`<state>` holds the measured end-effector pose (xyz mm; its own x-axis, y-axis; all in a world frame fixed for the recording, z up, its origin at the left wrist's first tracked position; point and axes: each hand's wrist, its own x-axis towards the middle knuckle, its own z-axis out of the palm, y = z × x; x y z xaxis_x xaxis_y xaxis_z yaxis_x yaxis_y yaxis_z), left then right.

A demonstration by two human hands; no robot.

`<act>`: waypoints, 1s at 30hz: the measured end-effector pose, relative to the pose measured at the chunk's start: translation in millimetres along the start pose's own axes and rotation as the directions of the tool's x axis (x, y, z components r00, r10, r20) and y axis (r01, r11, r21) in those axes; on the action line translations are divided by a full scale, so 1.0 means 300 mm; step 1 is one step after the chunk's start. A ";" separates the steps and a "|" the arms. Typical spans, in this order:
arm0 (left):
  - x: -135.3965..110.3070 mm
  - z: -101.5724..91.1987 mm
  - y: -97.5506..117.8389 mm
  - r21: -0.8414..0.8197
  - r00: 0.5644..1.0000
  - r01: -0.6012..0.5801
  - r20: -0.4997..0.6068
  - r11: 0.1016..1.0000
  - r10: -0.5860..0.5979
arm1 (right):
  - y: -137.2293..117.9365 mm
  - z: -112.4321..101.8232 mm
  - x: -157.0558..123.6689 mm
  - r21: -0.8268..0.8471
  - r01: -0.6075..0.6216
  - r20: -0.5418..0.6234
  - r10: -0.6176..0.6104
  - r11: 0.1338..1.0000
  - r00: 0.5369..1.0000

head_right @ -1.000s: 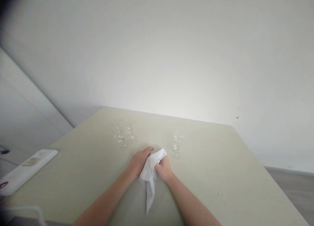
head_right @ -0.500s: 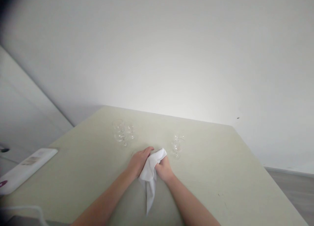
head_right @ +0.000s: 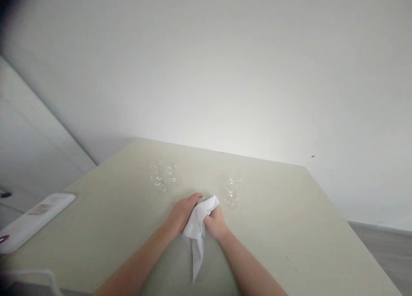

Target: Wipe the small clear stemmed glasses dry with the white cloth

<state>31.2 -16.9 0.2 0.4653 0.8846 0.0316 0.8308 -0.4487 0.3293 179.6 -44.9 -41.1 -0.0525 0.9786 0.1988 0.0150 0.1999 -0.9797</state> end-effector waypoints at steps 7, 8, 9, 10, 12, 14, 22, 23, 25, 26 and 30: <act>-0.003 -0.006 0.001 0.010 1.000 0.003 0.015 1.000 -0.003 | 0.009 -0.002 -0.001 -0.027 -0.012 -0.034 0.011 1.000 0.999; -0.003 -0.007 0.002 0.014 1.000 0.005 0.019 1.000 -0.005 | 0.010 -0.002 -0.001 -0.029 -0.011 -0.036 0.010 1.000 0.999; -0.003 -0.008 0.002 0.015 1.000 0.004 0.020 1.000 -0.004 | 0.010 -0.002 -0.001 -0.031 -0.010 -0.034 0.009 0.999 0.999; -0.004 -0.009 0.002 0.015 1.000 0.003 0.019 1.000 -0.003 | 0.009 -0.003 -0.002 -0.033 -0.008 -0.031 0.007 0.999 0.999; -0.004 -0.010 0.003 0.011 1.000 0.001 0.016 1.000 -0.001 | 0.008 -0.003 -0.002 -0.039 -0.002 -0.030 0.001 0.999 1.000; -0.005 -0.012 0.005 0.006 1.000 0.008 0.023 1.000 -0.008 | 0.008 -0.003 -0.002 -0.042 0.002 -0.030 -0.004 0.999 1.000; -0.013 -0.013 0.010 0.011 0.998 0.034 0.052 0.999 -0.034 | 0.019 -0.007 -0.004 -0.048 0.001 -0.023 -0.002 0.999 1.000; -0.013 -0.010 0.009 0.011 0.998 0.032 0.045 0.999 -0.033 | 0.021 -0.008 -0.006 -0.053 0.002 -0.024 -0.003 0.999 1.000; -0.014 -0.004 0.006 0.008 0.999 0.022 0.030 1.000 -0.022 | 0.022 -0.008 -0.007 -0.059 0.005 -0.028 -0.006 0.998 1.000; -0.014 -0.001 0.004 0.006 0.999 0.020 0.027 1.000 -0.020 | 0.021 -0.008 -0.008 -0.059 0.007 -0.028 -0.008 0.998 1.000; -0.016 -0.001 0.003 0.000 0.999 0.021 0.042 1.000 -0.021 | 0.007 -0.005 -0.008 -0.050 0.006 -0.004 -0.006 0.999 1.000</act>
<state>29.6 -21.4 0.6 0.4602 0.8877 -0.0151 0.8404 -0.4301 0.3298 181.2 -46.7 -43.4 -0.0487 0.9775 0.2051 0.0646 0.2080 -0.9760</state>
